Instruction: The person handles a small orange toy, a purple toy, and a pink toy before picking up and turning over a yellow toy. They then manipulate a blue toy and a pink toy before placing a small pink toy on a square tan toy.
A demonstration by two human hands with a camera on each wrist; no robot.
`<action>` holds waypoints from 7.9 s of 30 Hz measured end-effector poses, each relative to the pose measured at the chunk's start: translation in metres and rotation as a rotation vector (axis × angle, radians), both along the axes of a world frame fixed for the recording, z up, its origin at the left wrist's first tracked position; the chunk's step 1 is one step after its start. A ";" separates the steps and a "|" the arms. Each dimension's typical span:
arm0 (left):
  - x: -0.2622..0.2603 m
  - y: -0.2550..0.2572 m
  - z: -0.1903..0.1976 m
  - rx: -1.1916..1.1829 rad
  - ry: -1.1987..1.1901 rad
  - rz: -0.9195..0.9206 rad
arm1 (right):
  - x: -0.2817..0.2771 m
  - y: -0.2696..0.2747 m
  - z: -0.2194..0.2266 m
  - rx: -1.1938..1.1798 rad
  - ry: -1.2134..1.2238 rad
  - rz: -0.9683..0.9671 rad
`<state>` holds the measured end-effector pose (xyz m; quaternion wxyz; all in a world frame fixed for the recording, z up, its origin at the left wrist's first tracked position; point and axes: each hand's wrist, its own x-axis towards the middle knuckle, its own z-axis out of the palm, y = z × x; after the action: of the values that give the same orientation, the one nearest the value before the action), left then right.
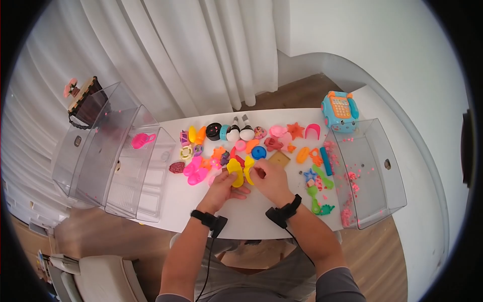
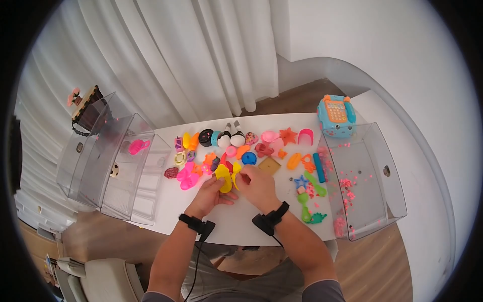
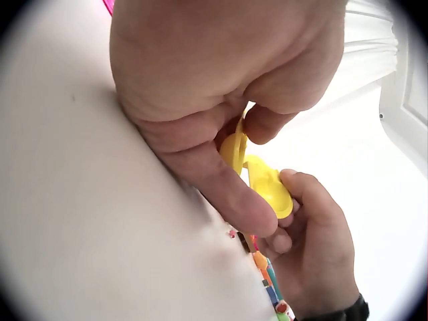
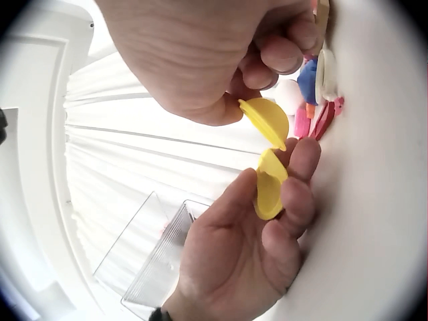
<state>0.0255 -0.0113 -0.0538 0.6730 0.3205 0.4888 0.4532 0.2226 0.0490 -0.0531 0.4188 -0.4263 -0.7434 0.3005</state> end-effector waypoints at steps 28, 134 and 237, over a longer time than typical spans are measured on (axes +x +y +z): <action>-0.004 0.002 -0.004 -0.031 -0.083 -0.046 | -0.008 -0.008 -0.005 0.068 -0.031 0.302; 0.002 0.003 0.005 -0.030 -0.031 0.037 | -0.006 0.005 -0.010 -0.305 0.401 0.224; 0.019 -0.001 0.005 0.048 0.249 0.147 | 0.004 -0.006 -0.003 0.201 -0.258 0.231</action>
<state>0.0440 -0.0127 -0.0493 0.5644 0.3536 0.5796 0.4696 0.2265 0.0433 -0.0556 0.3233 -0.3293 -0.8610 0.2140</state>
